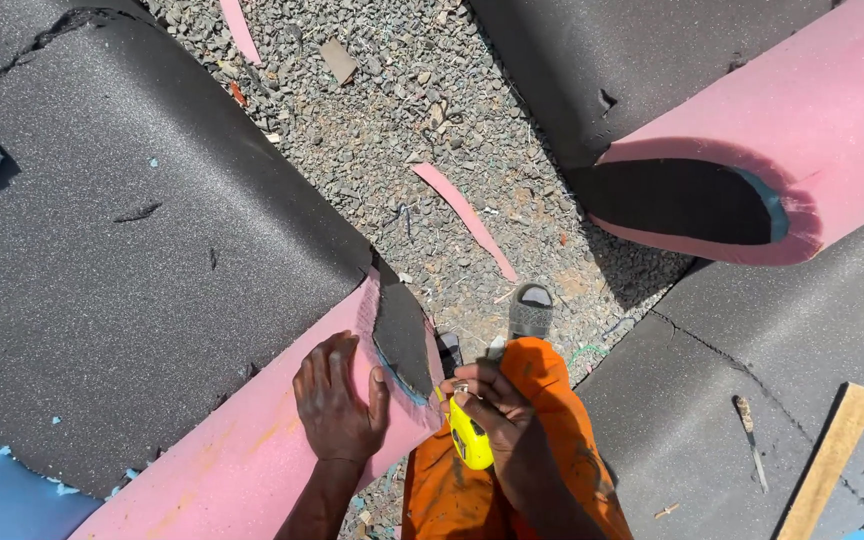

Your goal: Measuring and marking foam pieces using a tape measure and a marking tool

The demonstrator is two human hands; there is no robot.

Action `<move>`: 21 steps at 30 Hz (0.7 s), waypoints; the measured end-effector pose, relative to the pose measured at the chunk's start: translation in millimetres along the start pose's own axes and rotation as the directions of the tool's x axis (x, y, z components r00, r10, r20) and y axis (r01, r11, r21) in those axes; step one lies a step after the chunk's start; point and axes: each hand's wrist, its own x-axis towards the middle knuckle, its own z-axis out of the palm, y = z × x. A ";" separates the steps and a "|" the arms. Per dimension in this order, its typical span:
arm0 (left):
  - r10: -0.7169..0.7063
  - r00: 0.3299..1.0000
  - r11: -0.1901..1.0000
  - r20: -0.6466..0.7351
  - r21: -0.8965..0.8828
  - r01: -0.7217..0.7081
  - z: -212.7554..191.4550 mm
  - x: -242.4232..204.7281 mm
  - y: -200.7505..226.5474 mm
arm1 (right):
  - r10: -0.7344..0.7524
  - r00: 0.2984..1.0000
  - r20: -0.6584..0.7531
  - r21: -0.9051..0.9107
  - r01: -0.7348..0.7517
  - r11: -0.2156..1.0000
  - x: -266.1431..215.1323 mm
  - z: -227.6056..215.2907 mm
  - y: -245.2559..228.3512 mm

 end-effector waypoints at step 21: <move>-0.194 0.766 0.653 0.612 -0.503 0.567 76.7 -24.1 246.0 | 0.181 0.983 -0.037 -0.248 -0.185 0.951 53.2 -117.2 -149.5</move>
